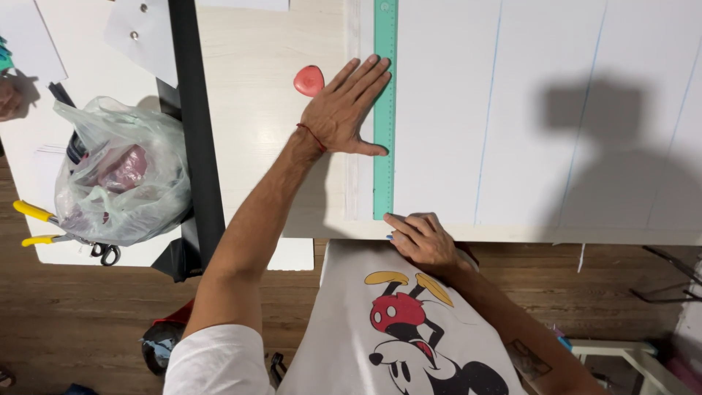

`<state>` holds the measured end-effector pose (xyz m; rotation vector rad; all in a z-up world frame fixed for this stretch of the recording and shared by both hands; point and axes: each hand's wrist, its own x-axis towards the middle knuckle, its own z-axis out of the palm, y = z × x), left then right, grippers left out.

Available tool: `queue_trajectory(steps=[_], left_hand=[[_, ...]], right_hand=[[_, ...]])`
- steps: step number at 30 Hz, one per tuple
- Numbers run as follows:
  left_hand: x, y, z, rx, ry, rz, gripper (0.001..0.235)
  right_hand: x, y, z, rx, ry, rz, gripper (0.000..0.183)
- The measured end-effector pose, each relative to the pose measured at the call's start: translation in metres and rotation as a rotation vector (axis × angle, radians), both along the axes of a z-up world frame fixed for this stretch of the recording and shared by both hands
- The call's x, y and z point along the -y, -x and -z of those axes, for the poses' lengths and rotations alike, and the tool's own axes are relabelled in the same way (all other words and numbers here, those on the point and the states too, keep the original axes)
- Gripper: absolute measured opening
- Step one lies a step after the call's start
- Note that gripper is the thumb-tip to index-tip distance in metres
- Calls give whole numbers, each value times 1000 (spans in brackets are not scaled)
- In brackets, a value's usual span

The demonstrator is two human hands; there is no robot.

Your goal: Drawing layout lines on a large sheet of paper using a ruler and a blue marking tool

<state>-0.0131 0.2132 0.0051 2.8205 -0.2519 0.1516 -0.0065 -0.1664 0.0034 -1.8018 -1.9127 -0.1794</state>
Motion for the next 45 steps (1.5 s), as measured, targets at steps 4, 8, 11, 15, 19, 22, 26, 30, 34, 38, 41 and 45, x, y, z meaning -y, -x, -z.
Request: queue_trajectory(steps=[4, 8, 11, 15, 19, 22, 26, 30, 34, 38, 41, 45], left_hand=[[2, 0, -5, -36, -15, -5, 150], [2, -1, -8, -58, -15, 2, 152], [1, 0, -7, -43, -38, 1, 153], [2, -1, -5, -19, -23, 3, 153], [3, -1, -7, -46, -32, -1, 153], [2, -1, -6, -37, -26, -1, 154], [3, -1, -6, -34, -30, -1, 154], [2, 0, -6, -10, -41, -5, 153], [2, -1, -2, 11, -47, -7, 152], [5, -1, 4, 14, -61, -12, 154], [4, -3, 11, 154, -47, -102, 157], [3, -1, 1, 75, -32, -25, 152]], right_hand=[[1, 0, 0, -21, -15, -4, 24], [2, 1, -4, -39, -5, 8, 26], [3, 1, 1, -41, 1, 1, 25], [5, 2, 3, -47, 14, 11, 25], [7, 3, 7, -30, 25, 21, 25], [6, 3, 4, -58, 52, 16, 26], [15, 8, 23, -54, 39, 10, 24], [21, 9, 49, -624, 106, 237, 20], [-45, -52, -32, -1078, 48, 439, 11], [-107, -119, -23, -1392, -81, 370, 18], [-159, -166, -34, -1419, -38, 342, 23], [-221, -208, -64, -1310, 170, 527, 13]])
